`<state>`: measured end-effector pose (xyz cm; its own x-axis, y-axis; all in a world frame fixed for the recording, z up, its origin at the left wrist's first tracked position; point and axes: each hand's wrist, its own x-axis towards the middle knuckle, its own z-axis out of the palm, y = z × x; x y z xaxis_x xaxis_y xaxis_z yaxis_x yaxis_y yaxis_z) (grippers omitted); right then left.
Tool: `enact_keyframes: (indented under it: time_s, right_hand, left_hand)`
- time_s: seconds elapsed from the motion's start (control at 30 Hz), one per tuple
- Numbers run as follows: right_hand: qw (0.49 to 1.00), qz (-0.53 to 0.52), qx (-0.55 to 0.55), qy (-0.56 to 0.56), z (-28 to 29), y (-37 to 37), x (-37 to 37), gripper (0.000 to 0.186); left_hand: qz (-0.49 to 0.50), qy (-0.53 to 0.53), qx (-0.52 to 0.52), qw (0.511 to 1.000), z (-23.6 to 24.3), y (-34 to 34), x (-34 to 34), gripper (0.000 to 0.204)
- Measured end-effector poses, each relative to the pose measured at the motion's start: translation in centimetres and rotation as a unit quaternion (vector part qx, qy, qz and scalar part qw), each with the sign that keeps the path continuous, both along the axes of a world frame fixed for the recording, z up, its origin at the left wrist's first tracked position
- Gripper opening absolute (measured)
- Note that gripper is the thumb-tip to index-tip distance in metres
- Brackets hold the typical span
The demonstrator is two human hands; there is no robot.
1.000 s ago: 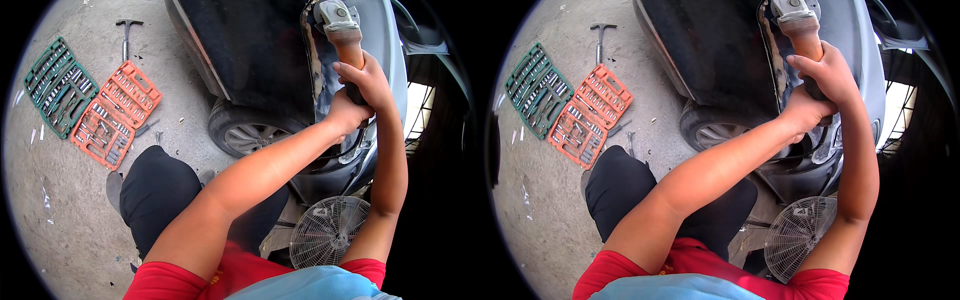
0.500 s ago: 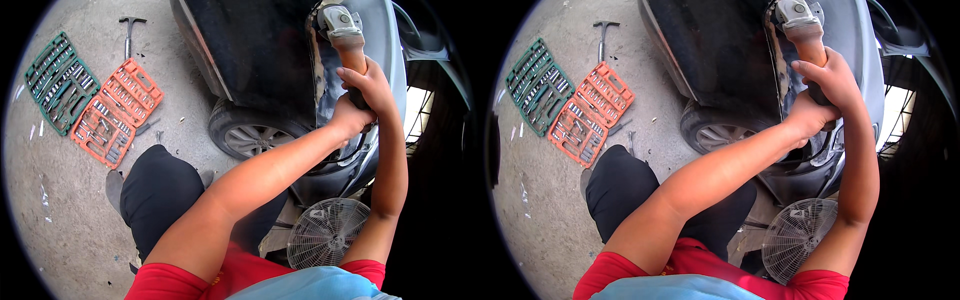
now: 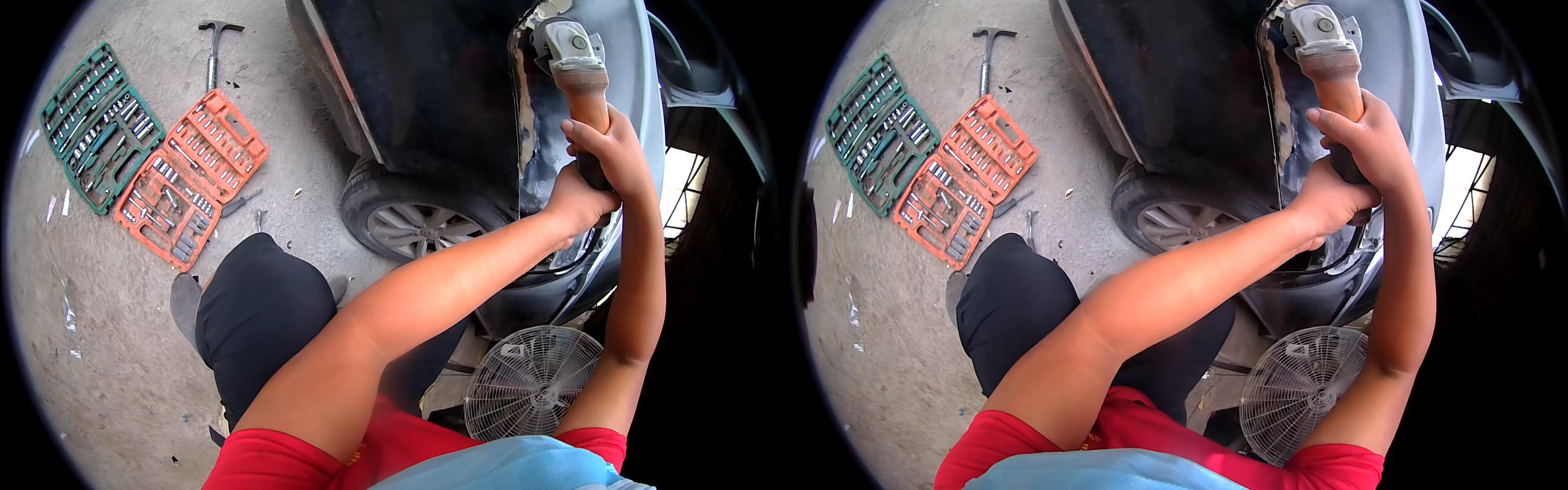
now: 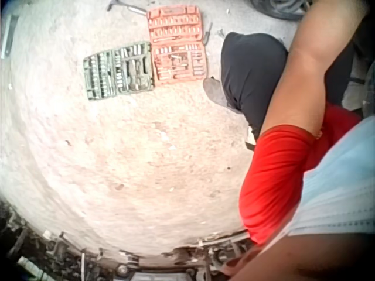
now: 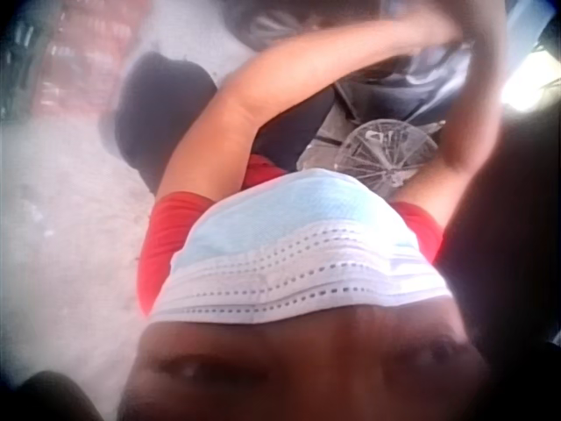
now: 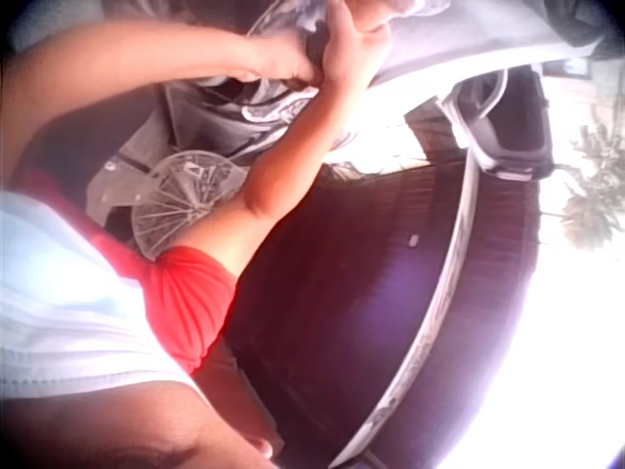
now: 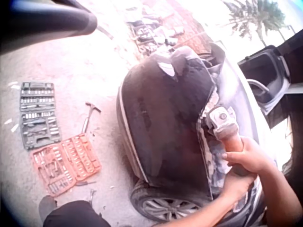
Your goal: The person uses an angle grinder to smooth and remove material from the front fender of a black car. They work on the area around the wheel arch and the side of the vehicle, generating sparks and dust.
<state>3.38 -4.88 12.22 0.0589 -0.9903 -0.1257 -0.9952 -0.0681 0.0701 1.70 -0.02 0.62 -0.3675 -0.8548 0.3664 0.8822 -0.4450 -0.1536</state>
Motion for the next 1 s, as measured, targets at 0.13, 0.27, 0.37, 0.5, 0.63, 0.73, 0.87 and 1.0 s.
enact_keyframes:
  time_s: [0.13,0.27,0.37,0.5,0.63,0.73,0.87,1.0]
  right_hand:
    - [1.000,0.006,0.008,0.008,0.3,-0.2,0.3,0.049]
    - [0.999,0.022,0.015,0.026,-0.5,-1.1,1.4,0.052]
    - [1.000,0.009,0.013,0.002,-0.6,-0.5,0.6,0.051]
    - [1.000,-0.001,0.000,0.002,0.6,0.1,-0.6,0.051]
    - [0.999,0.024,0.014,0.025,0.0,-1.1,0.8,0.053]
    - [0.999,0.027,0.019,0.025,-0.2,-1.5,1.1,0.053]
    - [1.000,0.006,-0.001,0.002,0.4,-0.1,-0.9,0.052]
    - [1.000,0.015,0.002,0.008,0.1,-0.3,0.3,0.052]
  left_hand:
    - [-0.002,0.004,0.010,1.000,0.2,-0.2,0.2,0.025]
    - [0.018,0.016,-0.001,1.000,-0.5,-1.0,0.5,0.020]
    - [0.011,0.005,0.011,1.000,-0.4,-0.4,0.2,0.024]
    - [0.006,-0.001,0.004,1.000,0.4,0.2,-0.3,0.026]
    - [0.006,0.020,0.002,1.000,-0.1,-1.0,-0.1,0.023]
    - [0.017,0.032,-0.002,0.999,-0.3,-1.4,0.2,0.021]
    - [0.005,-0.001,0.016,1.000,0.4,0.1,-0.4,0.024]
    - [0.013,-0.002,0.005,1.000,0.2,-0.5,-0.1,0.023]
